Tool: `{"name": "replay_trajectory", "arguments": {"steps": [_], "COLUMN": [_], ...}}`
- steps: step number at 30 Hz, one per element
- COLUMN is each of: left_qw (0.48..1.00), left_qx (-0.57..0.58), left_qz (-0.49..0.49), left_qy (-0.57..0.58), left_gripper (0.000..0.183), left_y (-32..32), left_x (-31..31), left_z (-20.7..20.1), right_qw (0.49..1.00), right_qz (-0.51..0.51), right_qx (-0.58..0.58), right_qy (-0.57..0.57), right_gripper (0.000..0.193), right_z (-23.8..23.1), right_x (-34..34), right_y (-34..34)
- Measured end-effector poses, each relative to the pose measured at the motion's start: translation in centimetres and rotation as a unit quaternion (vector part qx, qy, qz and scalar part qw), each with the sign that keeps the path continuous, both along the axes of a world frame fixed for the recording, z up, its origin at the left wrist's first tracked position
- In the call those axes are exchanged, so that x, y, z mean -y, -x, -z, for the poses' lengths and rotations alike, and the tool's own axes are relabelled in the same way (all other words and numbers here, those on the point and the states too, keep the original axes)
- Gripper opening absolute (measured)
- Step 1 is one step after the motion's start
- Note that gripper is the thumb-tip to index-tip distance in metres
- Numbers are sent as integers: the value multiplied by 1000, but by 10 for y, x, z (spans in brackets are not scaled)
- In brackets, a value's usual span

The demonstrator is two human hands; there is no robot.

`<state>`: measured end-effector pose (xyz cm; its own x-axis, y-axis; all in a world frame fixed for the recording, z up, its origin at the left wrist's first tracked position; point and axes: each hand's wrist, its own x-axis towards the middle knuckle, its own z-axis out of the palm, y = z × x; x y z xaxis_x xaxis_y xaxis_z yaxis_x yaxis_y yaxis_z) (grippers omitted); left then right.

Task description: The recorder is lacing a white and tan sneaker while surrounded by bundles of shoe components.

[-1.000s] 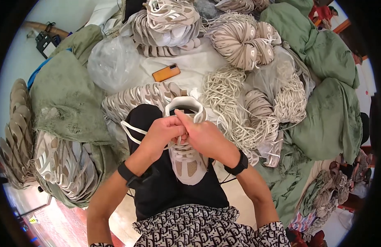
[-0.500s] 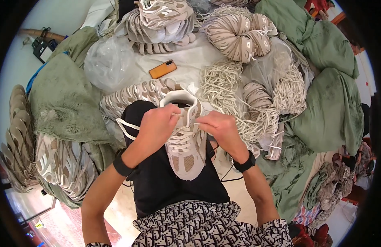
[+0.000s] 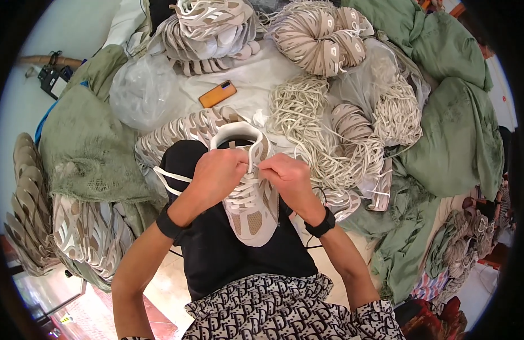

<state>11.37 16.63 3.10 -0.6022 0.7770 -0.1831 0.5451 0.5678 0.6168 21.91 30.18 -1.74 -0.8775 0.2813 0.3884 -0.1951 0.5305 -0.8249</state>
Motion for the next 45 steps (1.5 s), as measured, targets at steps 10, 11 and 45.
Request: {"name": "replay_trajectory", "arguments": {"steps": [10,11,45], "left_qw": [999,999,983], "left_qx": [-32,-48,-78], "left_qz": [6,2,-59], "left_qy": [8,21,-158], "left_gripper": [16,14,13], "left_y": [-2,-2,-17], "left_x": [-3,-2,2], "left_z": [6,7,31], "right_qw": [953,942,965], "right_qz": [-4,9,-85], "right_qx": [-37,-107,-66], "right_qy": [-301,-317,-239], "right_gripper": [7,9,10], "right_z": [-5,-9,6], "right_x": [-2,1,8], "right_y": [3,8,15]}}
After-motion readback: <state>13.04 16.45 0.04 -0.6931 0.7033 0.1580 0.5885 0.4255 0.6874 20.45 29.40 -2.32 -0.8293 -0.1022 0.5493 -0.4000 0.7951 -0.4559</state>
